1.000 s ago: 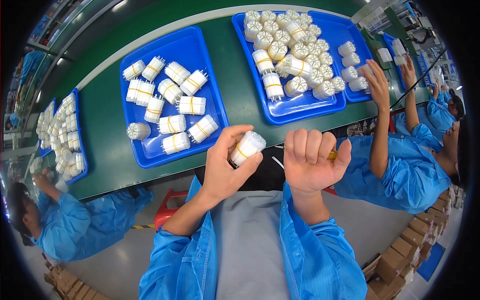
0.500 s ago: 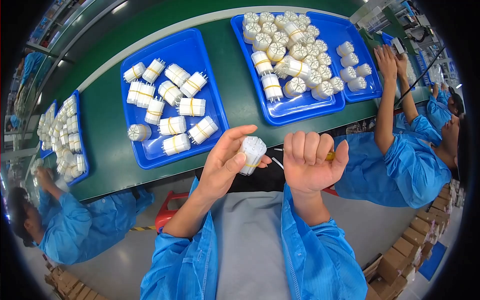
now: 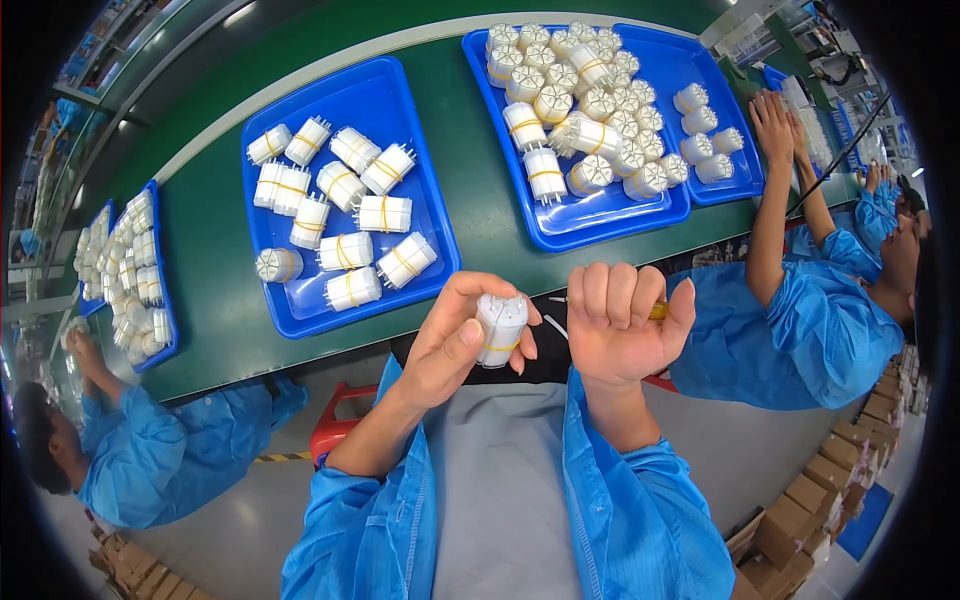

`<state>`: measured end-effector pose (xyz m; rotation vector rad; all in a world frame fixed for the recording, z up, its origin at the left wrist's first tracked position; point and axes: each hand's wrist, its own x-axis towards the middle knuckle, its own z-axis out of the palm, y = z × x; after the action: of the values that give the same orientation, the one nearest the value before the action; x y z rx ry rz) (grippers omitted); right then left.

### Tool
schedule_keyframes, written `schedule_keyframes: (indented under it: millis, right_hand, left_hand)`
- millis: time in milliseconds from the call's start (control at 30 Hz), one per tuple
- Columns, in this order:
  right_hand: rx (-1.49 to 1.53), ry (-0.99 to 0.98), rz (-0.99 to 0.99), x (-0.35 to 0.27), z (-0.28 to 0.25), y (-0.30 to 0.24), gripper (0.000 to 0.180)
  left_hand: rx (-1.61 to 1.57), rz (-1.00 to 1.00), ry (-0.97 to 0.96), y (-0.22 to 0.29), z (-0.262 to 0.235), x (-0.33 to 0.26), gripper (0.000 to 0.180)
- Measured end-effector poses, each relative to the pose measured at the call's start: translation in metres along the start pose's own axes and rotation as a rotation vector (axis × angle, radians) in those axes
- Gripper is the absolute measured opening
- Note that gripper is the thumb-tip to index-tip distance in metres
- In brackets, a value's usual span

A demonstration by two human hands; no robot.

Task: The person assembles small cylindrical plastic components using a handheld tool.

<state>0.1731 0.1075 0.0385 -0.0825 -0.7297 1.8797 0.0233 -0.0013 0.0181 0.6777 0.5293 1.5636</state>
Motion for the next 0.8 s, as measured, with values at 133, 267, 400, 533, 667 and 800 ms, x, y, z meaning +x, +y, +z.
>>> schedule_keyframes:
  millis: [133,267,400,533,667,800]
  right_hand:
    - [-0.005,0.013,0.003,0.000,0.000,0.000,0.056]
    - [-0.008,0.023,0.007,0.000,-0.001,0.000,0.056]
    - [-0.014,0.026,0.028,0.002,-0.003,-0.001,0.056]
    - [-0.221,-0.033,0.155,0.005,0.000,-0.002,0.052]
    - [-0.578,-0.045,0.429,0.001,0.000,-0.007,0.052]
    - [-0.894,-0.250,0.474,0.004,0.009,-0.013,0.041]
  left_hand:
    - [0.141,0.003,-0.018,-0.001,-0.004,0.000,0.043]
    - [0.057,-0.010,-0.004,-0.002,-0.006,0.000,0.037]
    - [-0.001,-0.046,0.011,-0.001,-0.007,-0.001,0.033]
    - [-0.002,-0.025,0.016,-0.002,-0.007,-0.001,0.035]
    - [0.184,-0.029,0.056,0.006,-0.003,-0.003,0.048]
    - [0.582,-0.017,0.186,0.009,-0.002,-0.005,0.049]
